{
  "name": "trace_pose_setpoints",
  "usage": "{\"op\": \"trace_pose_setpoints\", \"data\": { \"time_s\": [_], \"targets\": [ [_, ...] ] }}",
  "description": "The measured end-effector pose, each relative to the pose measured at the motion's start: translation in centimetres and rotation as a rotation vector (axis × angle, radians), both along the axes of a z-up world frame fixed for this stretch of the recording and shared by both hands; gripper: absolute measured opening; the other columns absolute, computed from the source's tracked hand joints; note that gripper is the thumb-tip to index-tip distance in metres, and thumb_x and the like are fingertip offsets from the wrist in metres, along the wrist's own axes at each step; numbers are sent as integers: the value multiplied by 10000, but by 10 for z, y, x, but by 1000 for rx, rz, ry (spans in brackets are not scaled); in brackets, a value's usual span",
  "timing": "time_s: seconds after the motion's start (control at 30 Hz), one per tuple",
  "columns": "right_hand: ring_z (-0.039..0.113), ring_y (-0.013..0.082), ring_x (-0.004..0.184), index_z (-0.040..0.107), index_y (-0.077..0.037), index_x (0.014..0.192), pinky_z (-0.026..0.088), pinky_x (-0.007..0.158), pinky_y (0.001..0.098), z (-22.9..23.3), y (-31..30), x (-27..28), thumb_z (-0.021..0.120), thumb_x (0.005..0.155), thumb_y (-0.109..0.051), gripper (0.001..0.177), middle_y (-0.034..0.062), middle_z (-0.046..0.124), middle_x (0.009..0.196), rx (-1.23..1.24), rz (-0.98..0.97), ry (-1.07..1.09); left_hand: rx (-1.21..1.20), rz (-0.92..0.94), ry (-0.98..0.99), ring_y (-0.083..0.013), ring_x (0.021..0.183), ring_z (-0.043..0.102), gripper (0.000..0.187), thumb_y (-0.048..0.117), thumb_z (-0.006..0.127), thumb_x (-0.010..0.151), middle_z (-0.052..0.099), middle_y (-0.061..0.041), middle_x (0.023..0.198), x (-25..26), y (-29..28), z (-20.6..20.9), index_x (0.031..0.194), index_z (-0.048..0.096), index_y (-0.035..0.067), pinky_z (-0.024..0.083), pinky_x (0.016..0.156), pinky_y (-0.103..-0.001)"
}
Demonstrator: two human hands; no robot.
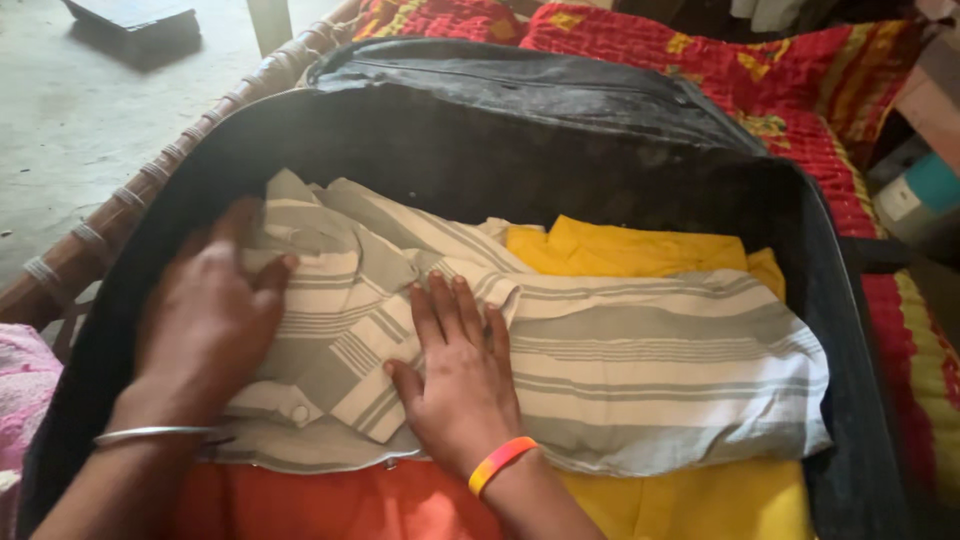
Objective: The person folds a striped shirt and places it into an open suitcase alongside other folded garments. The person smooths the shirt and adjusts its position within the suitcase.
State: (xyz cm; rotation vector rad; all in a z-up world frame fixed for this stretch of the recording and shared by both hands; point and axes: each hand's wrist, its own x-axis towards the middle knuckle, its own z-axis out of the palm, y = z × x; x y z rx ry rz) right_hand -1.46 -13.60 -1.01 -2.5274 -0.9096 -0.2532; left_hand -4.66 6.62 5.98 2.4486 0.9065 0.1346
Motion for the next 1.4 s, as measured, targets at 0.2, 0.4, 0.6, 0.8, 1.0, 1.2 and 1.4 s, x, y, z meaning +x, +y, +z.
{"op": "trace_pose_setpoints", "data": {
  "time_s": [0.2, 0.4, 0.6, 0.8, 1.0, 1.2, 1.4],
  "targets": [
    [140, 350, 1532, 374, -66, 1537, 80, 1183, 553, 1, 3, -2, 578, 944, -427, 723, 173, 239, 1648, 53, -35, -23, -348, 119, -43, -354, 985, 712, 656, 517, 570, 1031, 705, -270, 1125, -6, 8, 18, 1297, 649, -77, 571, 843, -477],
    [121, 413, 1521, 367, -53, 1534, 74, 1141, 641, 7, 3, -6, 631, 946, -366, 716, 234, 225, 1632, 80, -59, -21, -1331, -144, -456, -296, 1096, 695, 783, 632, 478, 962, 725, -209, 1246, 1, 10, 23, 1408, 611, 3, 573, 897, -392],
    [142, 399, 1524, 379, -94, 1534, 92, 1157, 633, 7, 5, -6, 645, 925, -372, 720, 212, 241, 1625, 41, -78, 6, -1183, -60, -185, -308, 1016, 735, 661, 532, 611, 926, 775, -219, 1205, -7, 22, 3, 1348, 660, 25, 589, 825, -445],
    [112, 448, 1512, 382, -114, 1532, 109, 1135, 653, 11, 4, -7, 623, 944, -405, 699, 260, 203, 1629, 54, -125, -34, -861, -3, -238, -291, 731, 734, 476, 322, 710, 886, 782, -217, 946, -7, 29, 4, 1133, 754, -83, 591, 666, -419],
    [115, 456, 1560, 238, -98, 1621, 123, 1148, 635, 23, 3, -12, 496, 1031, -381, 703, 270, 170, 1677, 347, -48, 209, -825, -284, -734, -233, 804, 690, 381, 215, 739, 929, 724, -189, 1017, -1, 61, -22, 1175, 722, -76, 563, 725, -361],
    [179, 419, 1644, 213, -47, 1657, 163, 1279, 488, 32, 14, -25, 451, 1099, -272, 647, 257, 290, 1720, 583, 267, 293, -298, -649, -1191, -159, 1042, 692, 275, 141, 719, 1069, 707, -132, 1188, -15, 95, -64, 1292, 641, 0, 588, 951, -301],
    [284, 400, 1601, 195, -59, 1673, 211, 1252, 447, 50, 24, -41, 463, 1069, -196, 675, 234, 324, 1715, 753, 392, 511, -400, -358, -1222, -184, 1098, 671, 308, 137, 700, 1053, 688, -141, 1224, -4, 91, -86, 1326, 628, 12, 560, 989, -315]
  ]
}}
